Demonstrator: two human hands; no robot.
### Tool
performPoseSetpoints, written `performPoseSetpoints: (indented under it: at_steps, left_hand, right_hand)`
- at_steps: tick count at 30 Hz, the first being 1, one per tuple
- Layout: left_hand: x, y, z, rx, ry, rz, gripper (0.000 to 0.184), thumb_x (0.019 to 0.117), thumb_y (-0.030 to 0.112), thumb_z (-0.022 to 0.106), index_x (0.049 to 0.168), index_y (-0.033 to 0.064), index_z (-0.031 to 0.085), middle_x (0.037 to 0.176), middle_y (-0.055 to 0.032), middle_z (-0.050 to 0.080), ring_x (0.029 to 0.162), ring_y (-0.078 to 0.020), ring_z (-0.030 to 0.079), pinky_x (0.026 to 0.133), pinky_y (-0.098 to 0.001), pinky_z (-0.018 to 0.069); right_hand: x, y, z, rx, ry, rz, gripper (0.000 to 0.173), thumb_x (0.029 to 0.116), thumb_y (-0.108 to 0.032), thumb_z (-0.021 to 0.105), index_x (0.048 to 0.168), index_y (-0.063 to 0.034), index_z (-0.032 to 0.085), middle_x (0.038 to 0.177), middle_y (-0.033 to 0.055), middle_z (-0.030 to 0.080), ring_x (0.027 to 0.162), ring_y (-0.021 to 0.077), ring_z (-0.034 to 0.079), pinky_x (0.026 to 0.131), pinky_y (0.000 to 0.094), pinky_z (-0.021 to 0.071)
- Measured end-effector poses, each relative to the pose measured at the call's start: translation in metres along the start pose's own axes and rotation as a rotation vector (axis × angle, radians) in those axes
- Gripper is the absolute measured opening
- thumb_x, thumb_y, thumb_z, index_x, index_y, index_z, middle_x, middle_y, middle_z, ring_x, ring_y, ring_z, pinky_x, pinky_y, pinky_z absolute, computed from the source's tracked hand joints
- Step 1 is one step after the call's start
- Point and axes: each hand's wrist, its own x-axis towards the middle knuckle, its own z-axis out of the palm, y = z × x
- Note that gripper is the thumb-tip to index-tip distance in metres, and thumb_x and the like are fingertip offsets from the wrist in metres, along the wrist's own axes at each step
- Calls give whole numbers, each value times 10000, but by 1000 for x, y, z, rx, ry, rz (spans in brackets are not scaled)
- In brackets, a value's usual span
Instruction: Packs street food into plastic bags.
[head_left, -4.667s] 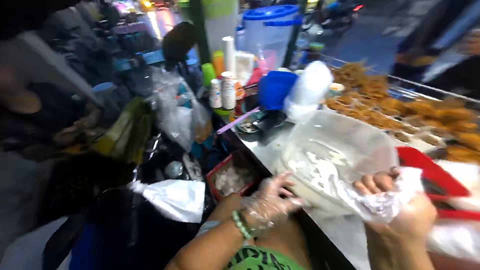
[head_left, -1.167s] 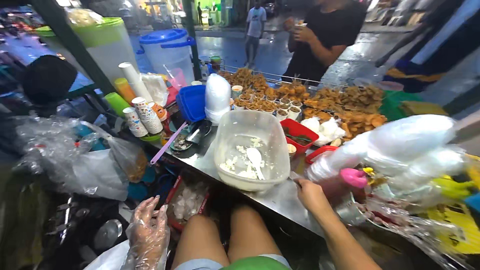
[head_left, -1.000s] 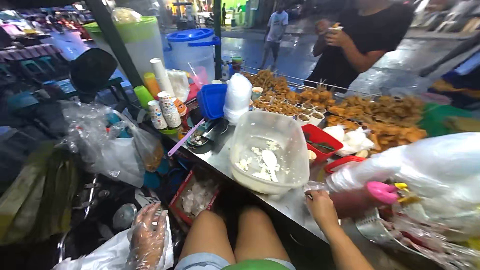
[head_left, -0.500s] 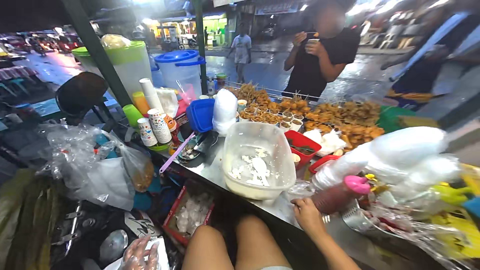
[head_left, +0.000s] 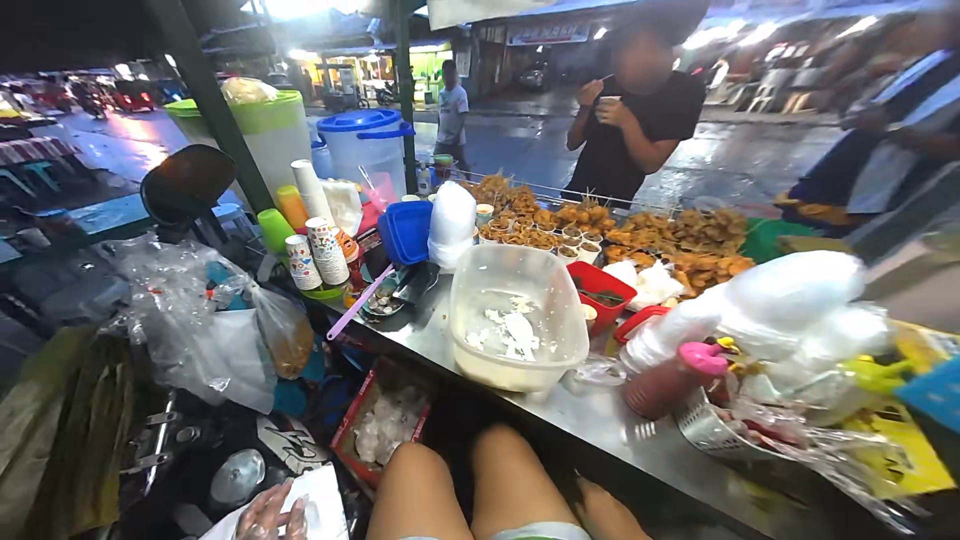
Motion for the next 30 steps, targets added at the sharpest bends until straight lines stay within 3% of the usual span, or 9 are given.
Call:
performPoseSetpoints:
  at_steps: [2, 5, 7, 8, 9, 12, 15, 22, 30]
  left_hand:
    - [-1, -3, -2, -1, 20, 6, 380, 1005, 136, 606, 1304, -99, 623, 1377, -358, 544, 1157, -456, 639, 1003, -523, 528]
    - [-4, -4, -8, 10, 22, -13, 382, 1015, 151, 599, 1319, -79, 622, 1383, -339, 547, 1157, -436, 645, 995, -499, 539]
    - [-7, -6, -10, 3, 25, -13, 380, 1013, 137, 599, 1316, -91, 618, 1381, -348, 544, 1162, -447, 639, 995, -506, 536]
    - [-8, -7, -11, 6, 25, -12, 377, 1011, 129, 599, 1314, -95, 618, 1382, -351, 543, 1163, -450, 639, 995, -506, 536]
    - [-8, -9, -12, 7, 22, -17, 377, 1012, 128, 597, 1316, -93, 617, 1387, -349, 540, 1168, -447, 636, 998, -501, 536]
    - [-10, -14, -13, 7, 36, -34, 380, 1014, 141, 596, 1321, -81, 619, 1393, -337, 542, 1166, -429, 642, 1000, -485, 537]
    - [-12, -17, -12, 23, 49, -23, 391, 1018, 173, 595, 1324, -70, 621, 1383, -321, 560, 1173, -410, 644, 1013, -460, 531]
    - [-22, -25, -11, -16, 56, -16, 377, 1012, 143, 599, 1322, -71, 624, 1384, -328, 553, 1148, -410, 655, 976, -464, 554]
    - [-27, -41, -26, -65, 118, -59, 399, 1042, 233, 553, 1337, -27, 617, 1386, -260, 581, 1221, -287, 625, 1049, -374, 505]
  right_hand:
    - [33, 59, 68, -39, 486, -107, 516, 911, -360, 584, 1195, 60, 678, 934, 318, 716, 790, 537, 699, 633, 757, 508]
    - [22, 53, 16, -41, 1, 115, 596, 987, -244, 540, 1533, -50, 400, 1253, 302, 665, 1123, 528, 653, 911, 723, 498]
    - [21, 65, 38, -36, 329, 28, 557, 903, -259, 590, 1356, 65, 574, 1012, 360, 703, 872, 564, 693, 705, 743, 513]
    - [17, 53, 9, -24, -1, 160, 626, 1011, -281, 541, 1521, 42, 375, 1283, 357, 620, 1161, 542, 625, 940, 713, 483]
    - [22, 53, 7, 5, -64, 221, 664, 1001, -290, 567, 1543, 27, 351, 1337, 349, 596, 1223, 532, 597, 985, 704, 467]
    - [38, 75, 51, -3, 294, 150, 627, 825, -332, 673, 1332, 27, 595, 997, 346, 700, 887, 558, 691, 699, 755, 517]
    - [18, 29, -10, -21, -195, 345, 683, 959, -221, 643, 1575, -124, 364, 1339, 262, 632, 1225, 440, 631, 978, 635, 510]
    - [7, 18, -23, -159, -320, 311, 794, 953, -161, 639, 1633, -128, 230, 1383, 268, 600, 1265, 439, 605, 1008, 605, 507]
    - [-5, 25, -2, -161, -284, 219, 720, 930, -137, 645, 1569, -10, 337, 1370, 337, 582, 1251, 529, 585, 1000, 708, 473]
